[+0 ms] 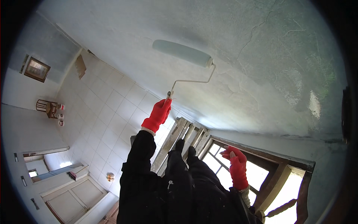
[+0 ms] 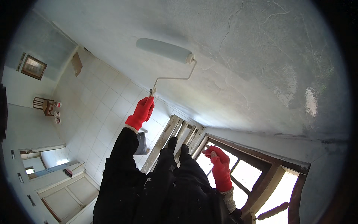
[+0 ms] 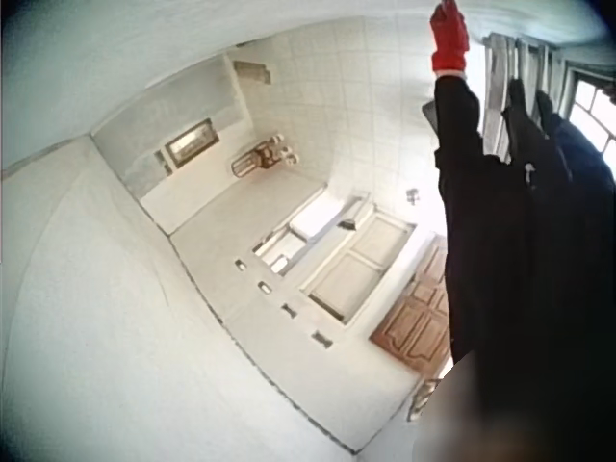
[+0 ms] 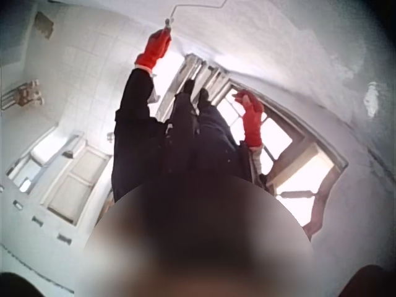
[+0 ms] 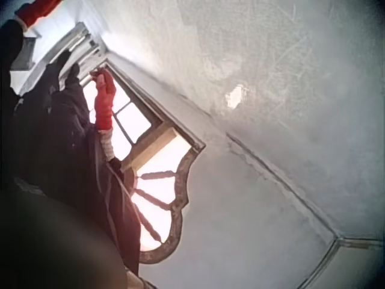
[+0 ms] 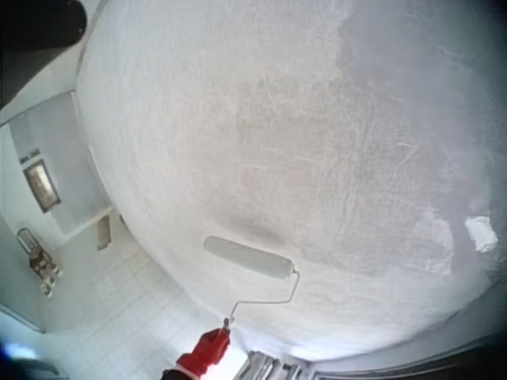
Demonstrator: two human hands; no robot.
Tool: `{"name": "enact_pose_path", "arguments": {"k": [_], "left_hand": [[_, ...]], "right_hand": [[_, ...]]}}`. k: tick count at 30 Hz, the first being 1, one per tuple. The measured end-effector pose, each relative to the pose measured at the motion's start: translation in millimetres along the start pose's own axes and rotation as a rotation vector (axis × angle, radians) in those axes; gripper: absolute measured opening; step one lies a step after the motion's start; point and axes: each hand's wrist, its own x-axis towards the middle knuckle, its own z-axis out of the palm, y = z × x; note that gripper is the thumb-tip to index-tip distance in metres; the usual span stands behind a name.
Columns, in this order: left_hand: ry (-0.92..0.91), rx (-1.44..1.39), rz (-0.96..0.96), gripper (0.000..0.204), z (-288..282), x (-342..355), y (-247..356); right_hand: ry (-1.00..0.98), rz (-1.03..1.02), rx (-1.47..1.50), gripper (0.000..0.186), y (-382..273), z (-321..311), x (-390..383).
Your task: The person uses a paint roller to apply paint to a ceiling, working across the surface and near the decorative wooden trim of a window.
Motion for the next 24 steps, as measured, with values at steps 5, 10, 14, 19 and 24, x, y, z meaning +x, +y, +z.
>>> {"name": "enact_pose_path", "arguments": {"k": [5,10,14,19,24], "left_hand": [[0.003,-0.043,0.130,0.041,3,3,4],[0.016,-0.043,0.108,0.041,8,-1,3],[0.037,-0.008,0.176,0.040,8,12,-19],[-0.046,-0.002,0.129,0.040,19,5,2],[-0.060,0.020,0.345,0.042,9,-29,120]], "right_hand": [[-0.003,-0.039,0.012,0.030,14,-12,-3],[0.038,-0.095,0.083,0.028,-1,-17,-8],[0.031,-0.142,0.110,0.028,3,-19,-7],[0.047,-0.068,0.121,0.030,17,-13,1],[-0.075,-0.022,0.122,0.029,10,8,18]]}}
